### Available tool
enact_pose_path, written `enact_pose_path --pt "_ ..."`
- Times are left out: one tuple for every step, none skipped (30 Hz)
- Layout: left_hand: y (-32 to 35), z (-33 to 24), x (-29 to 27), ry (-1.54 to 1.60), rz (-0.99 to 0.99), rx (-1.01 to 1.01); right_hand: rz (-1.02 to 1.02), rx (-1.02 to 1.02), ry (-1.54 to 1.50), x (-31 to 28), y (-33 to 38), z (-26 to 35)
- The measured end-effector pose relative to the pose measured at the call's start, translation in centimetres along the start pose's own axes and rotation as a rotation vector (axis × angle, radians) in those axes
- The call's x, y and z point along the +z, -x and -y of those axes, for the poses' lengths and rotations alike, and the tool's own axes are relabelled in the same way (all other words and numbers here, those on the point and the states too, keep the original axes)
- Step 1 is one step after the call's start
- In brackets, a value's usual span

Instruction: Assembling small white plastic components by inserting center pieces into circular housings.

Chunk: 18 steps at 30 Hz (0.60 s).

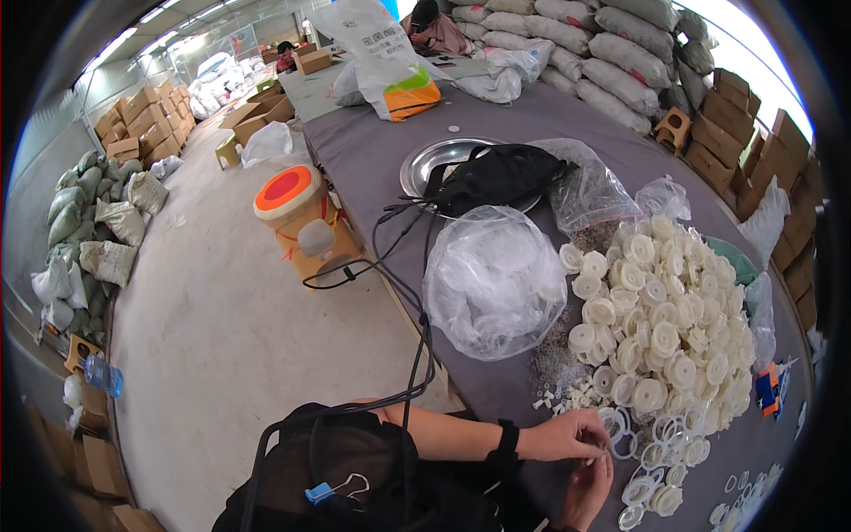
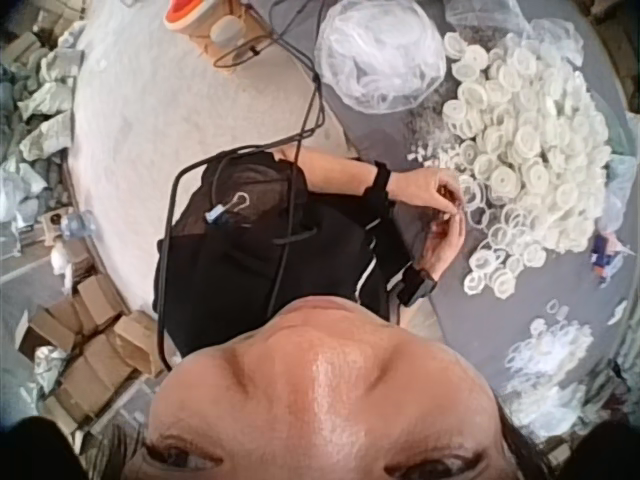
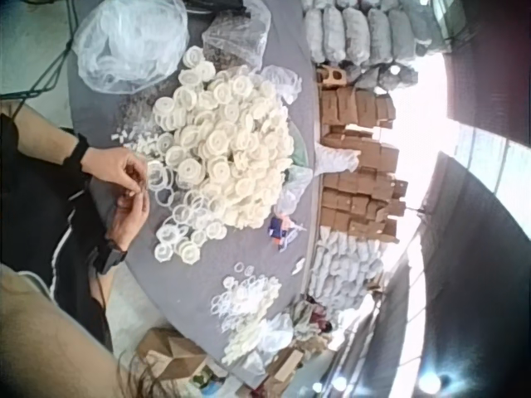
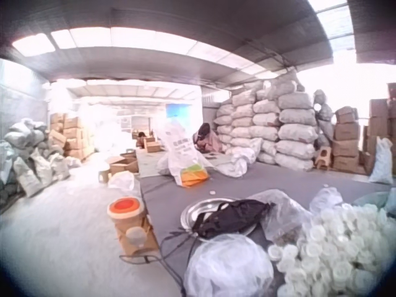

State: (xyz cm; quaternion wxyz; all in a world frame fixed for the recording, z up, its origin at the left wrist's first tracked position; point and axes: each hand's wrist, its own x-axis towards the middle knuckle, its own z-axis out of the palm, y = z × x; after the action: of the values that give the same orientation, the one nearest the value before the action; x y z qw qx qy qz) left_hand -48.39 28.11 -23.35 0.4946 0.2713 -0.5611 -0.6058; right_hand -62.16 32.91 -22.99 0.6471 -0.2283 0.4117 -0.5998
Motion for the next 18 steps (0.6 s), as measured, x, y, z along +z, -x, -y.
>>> enact_pose_path --pt "-0.1 -0.7 -0.1 0.139 0.022 -0.108 0.041 0.037 0.037 -1.0 -0.2 -0.1" --pt "-0.2 -1.2 -0.4 0.139 0.029 -0.115 0.033 0.036 0.032 -1.6 -0.3 -0.5" --pt "-0.1 -1.6 -0.7 -0.055 0.046 -0.12 -0.035 -0.017 0.067 -1.4 -0.1 -0.7" --pt "0.0 -2.0 -0.9 -0.248 0.065 -0.124 -0.105 -0.069 0.102 -1.3 0.0 -0.8" --pt "-0.1 -2.4 -0.9 -0.492 0.125 -0.074 -0.113 -0.066 0.098 -1.2 0.0 -0.8" --pt "0.3 -2.1 -0.8 -0.487 0.131 -0.081 -0.123 -0.136 0.27 -1.1 0.1 -0.7" --pt "0.4 -1.8 -0.7 -0.633 0.148 0.024 -0.137 -0.208 0.438 -1.0 0.1 -0.6" --pt "0.6 -1.5 -0.5 -0.776 0.168 0.134 -0.153 -0.207 0.433 -0.8 0.2 -0.5" --pt "0.7 -1.3 -0.5 -0.76 0.156 0.141 -0.146 -0.215 0.477 -0.3 0.3 -0.3" --pt "0.8 -1.4 -0.6 -0.752 0.176 0.137 -0.142 -0.223 0.523 0.0 0.4 -0.1" --pt "0.8 -1.4 -0.8 -0.79 0.18 0.18 -0.15 -0.182 0.533 0.0 0.5 0.2" --pt "0.8 -1.5 -0.9 -0.827 0.185 0.224 -0.173 -0.181 0.527 0.1 0.5 0.3" --pt "0.9 -1.7 -0.9 -0.813 0.189 0.228 -0.134 -0.146 0.518 0.1 0.6 0.3" --pt "0.9 -1.6 -0.9 -0.804 0.209 0.224 -0.093 -0.111 0.507 0.1 0.6 0.4" --pt "1.0 -1.5 -1.1 -0.827 0.228 0.246 -0.097 -0.088 0.485 0.4 0.8 0.5" --pt "0.9 -1.6 -1.3 -0.852 0.245 0.271 -0.113 -0.088 0.48 0.2 0.8 0.5" --pt "0.7 -1.8 -1.5 -0.868 0.272 0.283 -0.094 -0.042 0.475 -0.2 0.7 0.6" --pt "0.6 -2.0 -1.7 -0.864 0.283 0.282 -0.072 0.003 0.47 -0.4 0.7 0.6"
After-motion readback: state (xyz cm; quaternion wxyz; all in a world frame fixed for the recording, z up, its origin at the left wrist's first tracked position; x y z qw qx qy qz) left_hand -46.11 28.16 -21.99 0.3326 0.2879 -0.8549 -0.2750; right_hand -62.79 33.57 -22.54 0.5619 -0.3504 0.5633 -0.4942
